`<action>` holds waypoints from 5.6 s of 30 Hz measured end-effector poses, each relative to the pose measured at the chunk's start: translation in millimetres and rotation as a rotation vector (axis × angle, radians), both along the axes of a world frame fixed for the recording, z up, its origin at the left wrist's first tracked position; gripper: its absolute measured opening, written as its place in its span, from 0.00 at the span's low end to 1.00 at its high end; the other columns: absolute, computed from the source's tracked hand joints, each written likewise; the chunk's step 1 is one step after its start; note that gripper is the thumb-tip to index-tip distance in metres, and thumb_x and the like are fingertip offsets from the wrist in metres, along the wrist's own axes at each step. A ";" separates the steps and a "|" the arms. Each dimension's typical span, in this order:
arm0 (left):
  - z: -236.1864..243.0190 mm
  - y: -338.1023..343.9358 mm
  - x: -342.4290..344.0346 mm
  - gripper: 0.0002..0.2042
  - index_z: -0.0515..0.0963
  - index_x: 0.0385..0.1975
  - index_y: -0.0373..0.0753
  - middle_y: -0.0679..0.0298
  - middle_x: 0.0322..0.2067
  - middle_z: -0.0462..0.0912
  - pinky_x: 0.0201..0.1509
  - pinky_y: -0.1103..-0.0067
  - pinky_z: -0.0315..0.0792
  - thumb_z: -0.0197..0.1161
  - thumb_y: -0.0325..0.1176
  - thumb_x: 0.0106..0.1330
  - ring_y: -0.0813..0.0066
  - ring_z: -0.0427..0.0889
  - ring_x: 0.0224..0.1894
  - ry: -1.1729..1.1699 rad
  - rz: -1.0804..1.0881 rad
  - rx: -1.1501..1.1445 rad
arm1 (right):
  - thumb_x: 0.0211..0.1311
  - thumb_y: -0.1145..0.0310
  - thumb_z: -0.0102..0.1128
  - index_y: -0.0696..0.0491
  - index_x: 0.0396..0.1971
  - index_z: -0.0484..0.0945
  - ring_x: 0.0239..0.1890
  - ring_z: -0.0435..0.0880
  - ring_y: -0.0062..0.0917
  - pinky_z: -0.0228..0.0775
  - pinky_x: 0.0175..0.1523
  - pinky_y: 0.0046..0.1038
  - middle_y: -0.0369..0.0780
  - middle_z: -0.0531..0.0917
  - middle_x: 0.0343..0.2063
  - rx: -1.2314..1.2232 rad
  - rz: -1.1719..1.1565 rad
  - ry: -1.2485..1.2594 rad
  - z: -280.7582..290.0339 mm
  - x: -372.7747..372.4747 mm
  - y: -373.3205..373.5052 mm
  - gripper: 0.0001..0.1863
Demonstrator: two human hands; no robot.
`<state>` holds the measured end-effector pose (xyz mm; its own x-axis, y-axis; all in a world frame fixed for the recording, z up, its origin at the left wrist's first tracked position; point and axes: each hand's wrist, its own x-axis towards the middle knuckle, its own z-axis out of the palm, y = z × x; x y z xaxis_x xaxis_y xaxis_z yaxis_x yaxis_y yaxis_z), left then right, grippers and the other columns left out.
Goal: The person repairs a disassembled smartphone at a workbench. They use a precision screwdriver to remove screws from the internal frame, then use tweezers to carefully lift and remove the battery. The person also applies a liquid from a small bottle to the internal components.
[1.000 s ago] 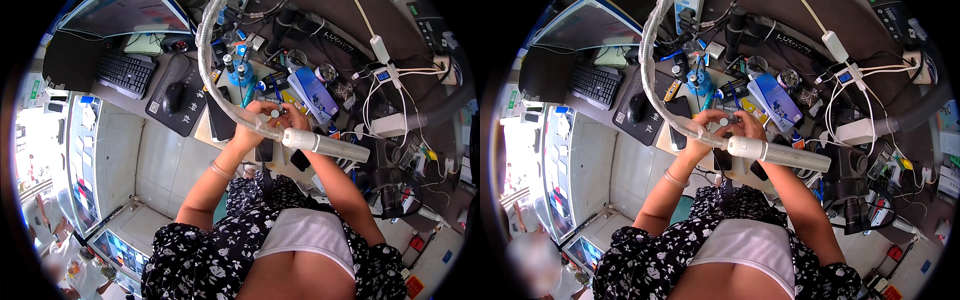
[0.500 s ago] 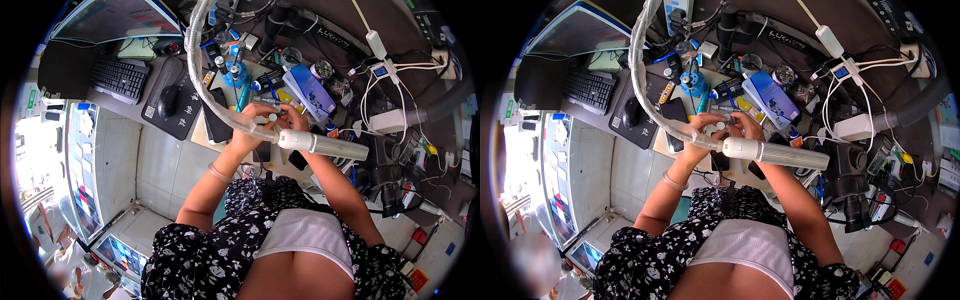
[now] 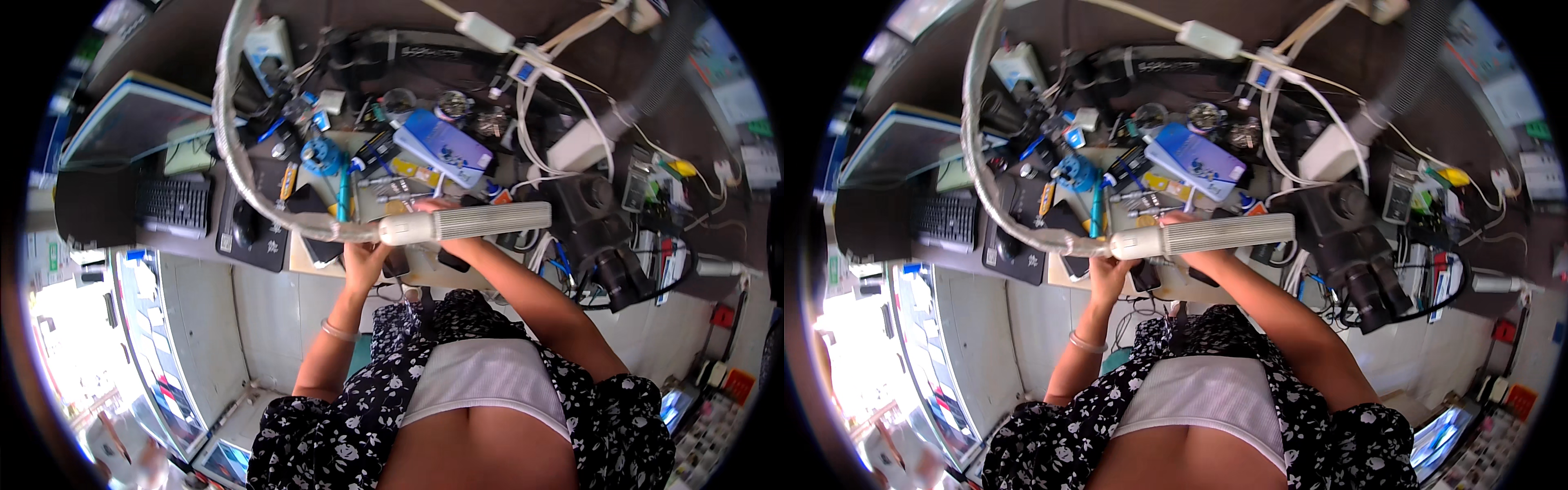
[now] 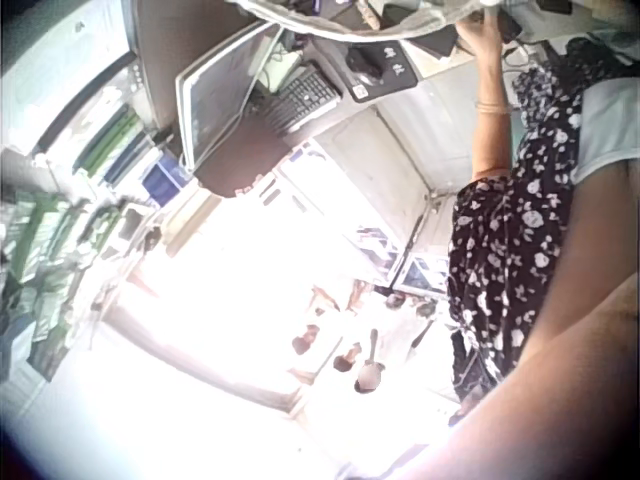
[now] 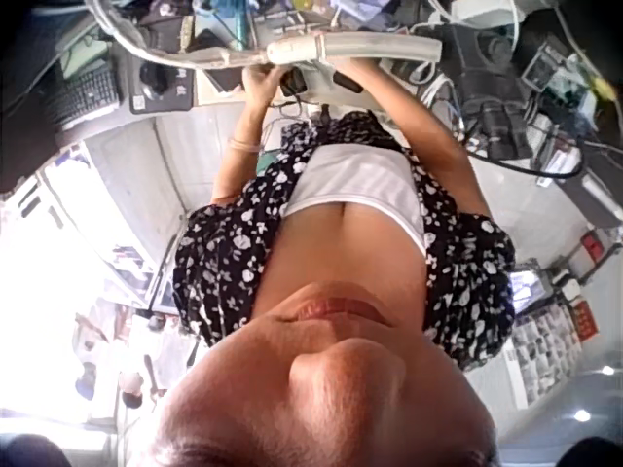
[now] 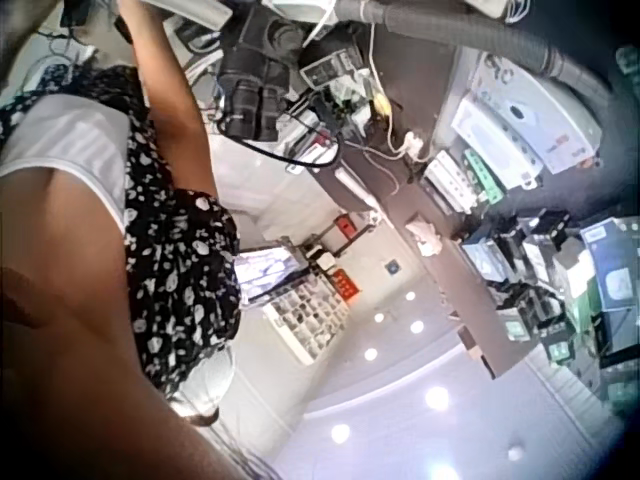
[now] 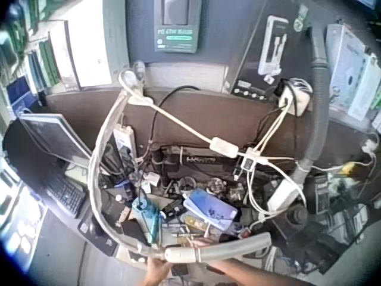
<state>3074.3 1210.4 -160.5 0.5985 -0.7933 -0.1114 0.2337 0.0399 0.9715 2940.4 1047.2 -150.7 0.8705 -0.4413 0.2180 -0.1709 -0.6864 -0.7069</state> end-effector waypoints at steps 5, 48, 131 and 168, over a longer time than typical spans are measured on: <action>16.7 -30.4 -68.0 0.08 0.77 0.35 0.32 0.67 0.28 0.81 0.31 0.87 0.73 0.68 0.24 0.58 0.84 0.79 0.30 0.075 -0.343 0.155 | 0.57 0.58 0.64 0.55 0.37 0.81 0.33 0.82 0.41 0.72 0.40 0.38 0.45 0.82 0.28 0.292 -0.121 0.078 49.1 -100.6 23.0 0.15; 130.2 -346.8 -1376.4 0.15 0.75 0.42 0.34 0.64 0.32 0.82 0.36 0.84 0.76 0.70 0.25 0.55 0.81 0.81 0.32 0.019 -2.140 -0.400 | 0.56 0.70 0.67 0.59 0.35 0.79 0.27 0.83 0.22 0.74 0.34 0.23 0.40 0.84 0.27 0.098 -1.935 -0.510 136.2 -1280.0 -6.9 0.10; 32.7 -341.1 -3976.3 0.06 0.82 0.29 0.33 0.70 0.24 0.82 0.31 0.87 0.68 0.68 0.29 0.59 0.87 0.74 0.26 -0.343 -2.594 -0.333 | 0.55 0.77 0.67 0.55 0.62 0.55 0.34 0.84 0.24 0.77 0.43 0.25 0.43 0.84 0.37 -0.506 -2.539 -0.492 96.5 -3781.1 105.9 0.38; 37.4 69.1 -4752.6 0.16 0.79 0.33 0.36 0.62 0.34 0.82 0.48 0.73 0.74 0.75 0.37 0.48 0.64 0.80 0.40 -0.493 -2.949 -1.929 | 0.52 0.85 0.65 0.57 0.60 0.51 0.37 0.83 0.26 0.78 0.40 0.24 0.48 0.82 0.40 -0.846 -3.127 -0.327 -15.2 -4359.6 423.6 0.39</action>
